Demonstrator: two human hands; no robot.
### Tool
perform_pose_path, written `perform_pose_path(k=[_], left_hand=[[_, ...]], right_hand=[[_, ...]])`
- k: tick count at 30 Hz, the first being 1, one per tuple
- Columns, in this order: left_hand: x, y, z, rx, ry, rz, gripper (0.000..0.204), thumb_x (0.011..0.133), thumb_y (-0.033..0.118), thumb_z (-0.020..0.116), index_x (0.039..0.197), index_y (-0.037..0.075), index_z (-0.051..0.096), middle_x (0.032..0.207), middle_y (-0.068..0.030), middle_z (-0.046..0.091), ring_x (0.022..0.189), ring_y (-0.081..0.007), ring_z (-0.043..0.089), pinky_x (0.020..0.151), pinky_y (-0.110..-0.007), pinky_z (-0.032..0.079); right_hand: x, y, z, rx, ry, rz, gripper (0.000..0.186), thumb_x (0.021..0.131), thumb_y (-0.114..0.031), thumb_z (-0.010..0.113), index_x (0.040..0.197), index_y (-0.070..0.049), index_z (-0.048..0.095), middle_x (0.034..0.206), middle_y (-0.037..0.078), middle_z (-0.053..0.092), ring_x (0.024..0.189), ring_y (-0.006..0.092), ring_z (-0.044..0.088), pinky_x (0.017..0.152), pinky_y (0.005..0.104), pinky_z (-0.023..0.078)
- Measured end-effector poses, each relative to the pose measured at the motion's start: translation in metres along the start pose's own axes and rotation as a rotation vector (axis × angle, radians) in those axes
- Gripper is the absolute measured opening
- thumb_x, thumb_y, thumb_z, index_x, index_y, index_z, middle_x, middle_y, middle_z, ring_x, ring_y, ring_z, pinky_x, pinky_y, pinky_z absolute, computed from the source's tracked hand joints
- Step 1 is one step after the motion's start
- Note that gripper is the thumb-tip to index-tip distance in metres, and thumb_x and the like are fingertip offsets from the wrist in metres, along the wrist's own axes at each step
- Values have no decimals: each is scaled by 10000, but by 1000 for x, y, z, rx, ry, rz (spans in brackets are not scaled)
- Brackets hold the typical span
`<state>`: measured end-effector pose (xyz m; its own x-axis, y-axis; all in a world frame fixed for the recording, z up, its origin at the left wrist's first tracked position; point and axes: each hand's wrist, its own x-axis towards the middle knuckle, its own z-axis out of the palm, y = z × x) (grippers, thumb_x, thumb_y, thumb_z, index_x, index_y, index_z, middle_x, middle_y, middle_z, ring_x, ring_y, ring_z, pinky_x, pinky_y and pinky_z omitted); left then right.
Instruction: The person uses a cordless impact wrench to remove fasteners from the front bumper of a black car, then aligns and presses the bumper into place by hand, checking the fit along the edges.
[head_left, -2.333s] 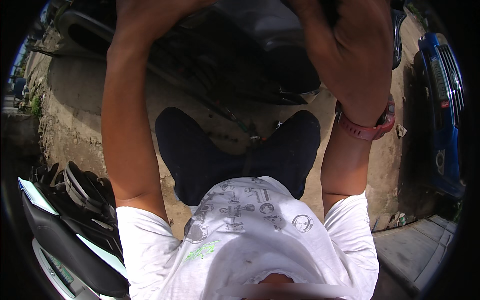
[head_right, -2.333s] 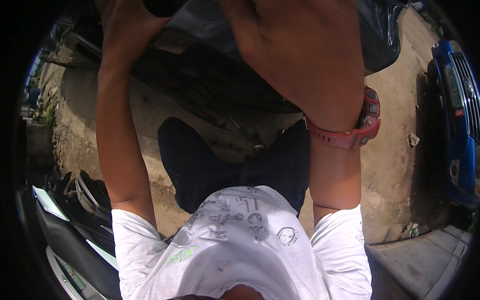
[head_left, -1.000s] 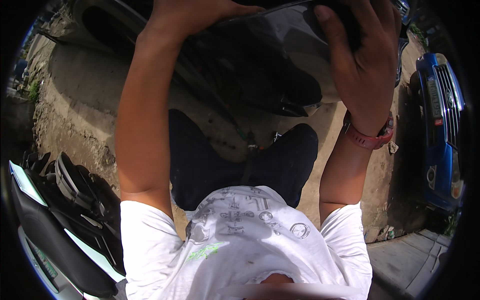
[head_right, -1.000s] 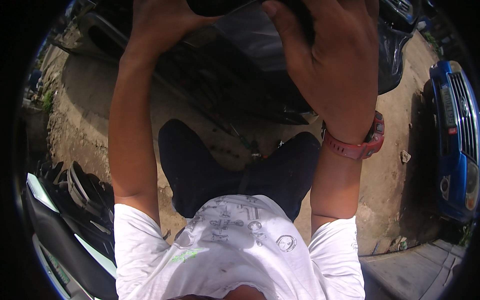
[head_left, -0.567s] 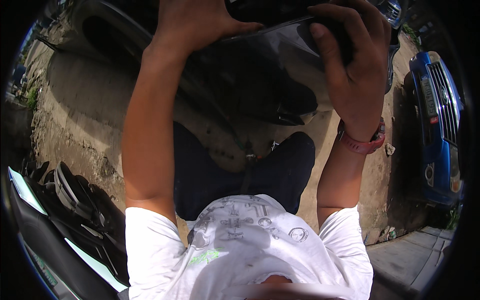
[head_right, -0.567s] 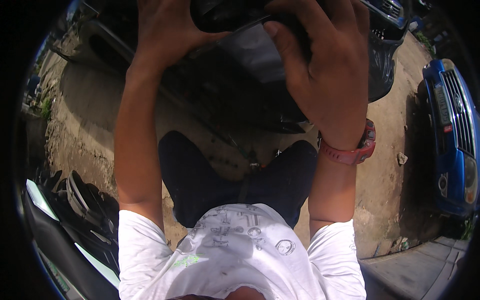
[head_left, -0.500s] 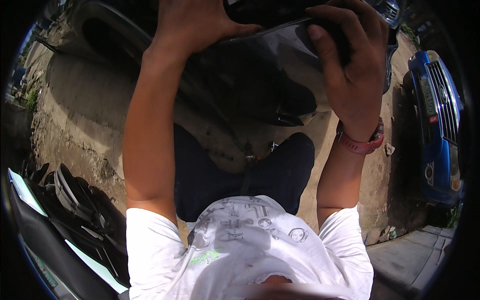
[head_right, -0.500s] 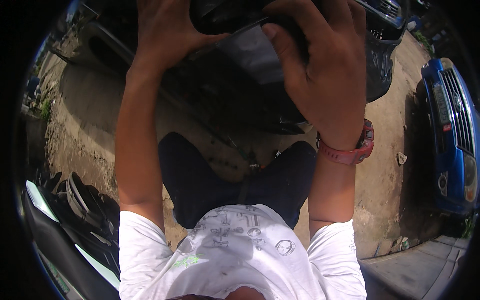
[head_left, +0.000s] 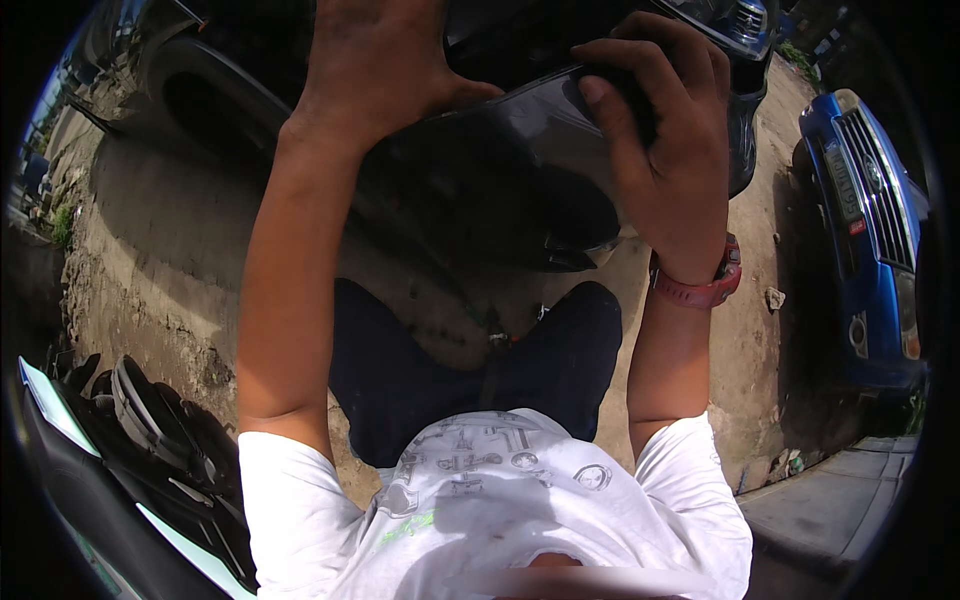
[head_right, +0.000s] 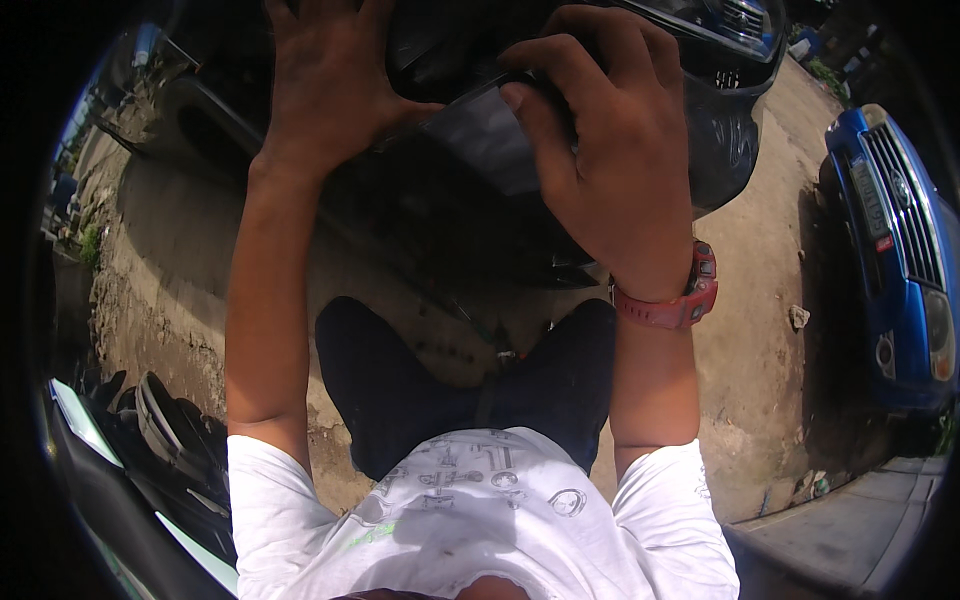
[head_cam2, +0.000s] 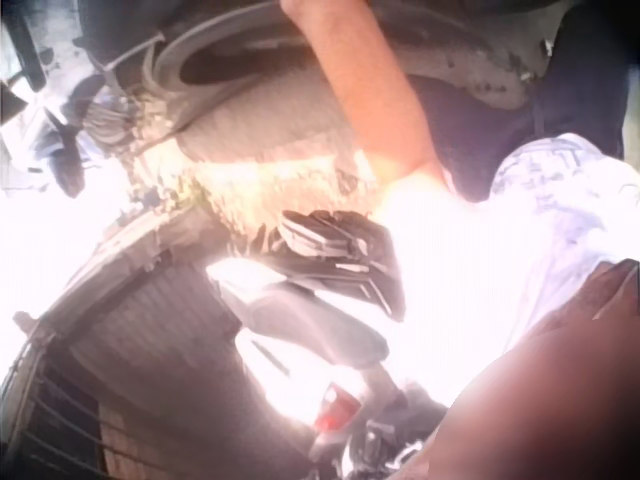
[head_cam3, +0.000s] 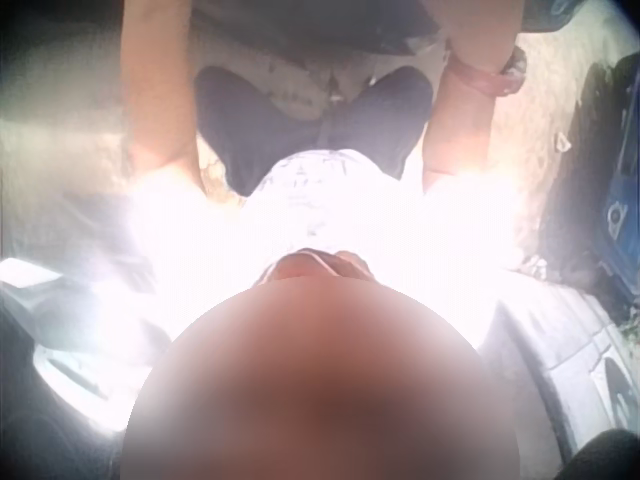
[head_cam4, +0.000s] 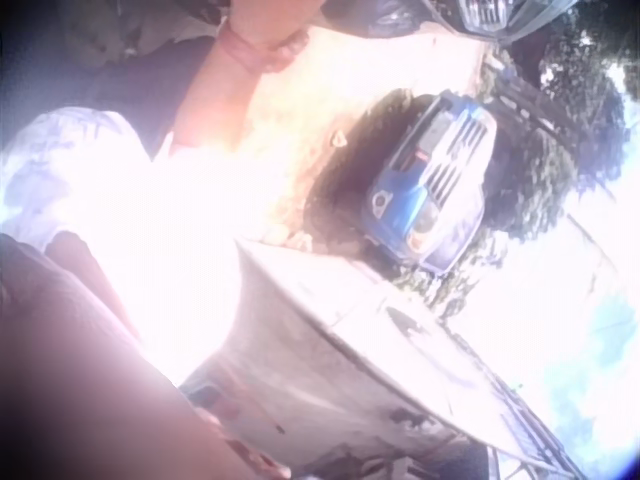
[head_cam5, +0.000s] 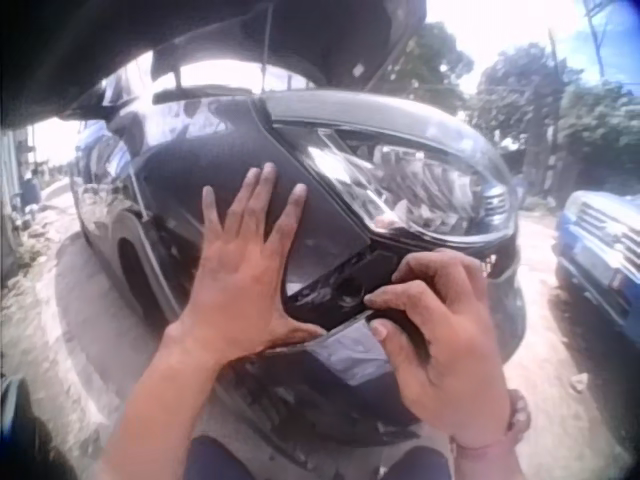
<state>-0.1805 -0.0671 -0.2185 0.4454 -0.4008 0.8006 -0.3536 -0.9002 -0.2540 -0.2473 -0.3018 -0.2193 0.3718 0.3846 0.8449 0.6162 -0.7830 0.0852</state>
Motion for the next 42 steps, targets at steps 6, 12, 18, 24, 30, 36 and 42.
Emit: perform_pose_path(k=[6,12,18,24,30,36,42], left_hand=[[12,1,5,12,-18,53,1422,553,650,924,1672,61,274,1696,-315,230,1602,-467,200,1243,-738,101],[11,4,7,4,-10,12,1373,529,588,947,1654,85,340,1679,-291,287,1596,-452,230,1253,-724,113],[13,9,5,-5,32,-3,1356,520,561,956,1650,107,360,1679,-265,304,1593,-439,245,1271,-697,123],[13,11,0,-19,-18,-19,1409,512,547,975,1674,116,305,1707,-257,258,1606,-437,215,1272,-702,113],[13,11,-4,-31,-53,-15,1446,501,580,971,1682,115,278,1711,-273,237,1609,-451,197,1266,-710,110],[14,11,-2,-56,-26,-23,1437,495,588,965,1674,112,296,1696,-274,263,1597,-460,220,1252,-727,119],[15,11,3,-41,-10,-40,1425,486,562,968,1669,120,309,1686,-267,279,1593,-452,234,1262,-708,119]], right_hand=[[-3,11,9,43,45,-17,204,884,-127,781,1086,-135,756,1156,90,654,1178,350,571,1004,457,462],[-6,10,1,34,9,12,205,904,-128,765,1108,-116,768,1201,104,657,1201,343,570,1022,446,458],[-7,10,-4,52,-8,12,214,912,-125,762,1125,-109,777,1230,109,656,1223,328,570,1031,433,455],[-10,12,-4,83,-4,20,248,901,-107,766,1149,-120,773,1246,105,645,1241,331,558,1032,433,455],[-10,13,-3,92,-13,15,275,895,-108,763,1170,-117,764,1252,109,640,1258,349,547,1050,459,446],[-7,12,-3,91,-7,10,289,856,-101,790,1139,-125,737,1240,100,623,1262,379,547,1058,485,455],[-7,13,-4,92,-12,3,297,852,-101,794,1142,-125,739,1242,97,623,1261,373,548,1053,483,458]])
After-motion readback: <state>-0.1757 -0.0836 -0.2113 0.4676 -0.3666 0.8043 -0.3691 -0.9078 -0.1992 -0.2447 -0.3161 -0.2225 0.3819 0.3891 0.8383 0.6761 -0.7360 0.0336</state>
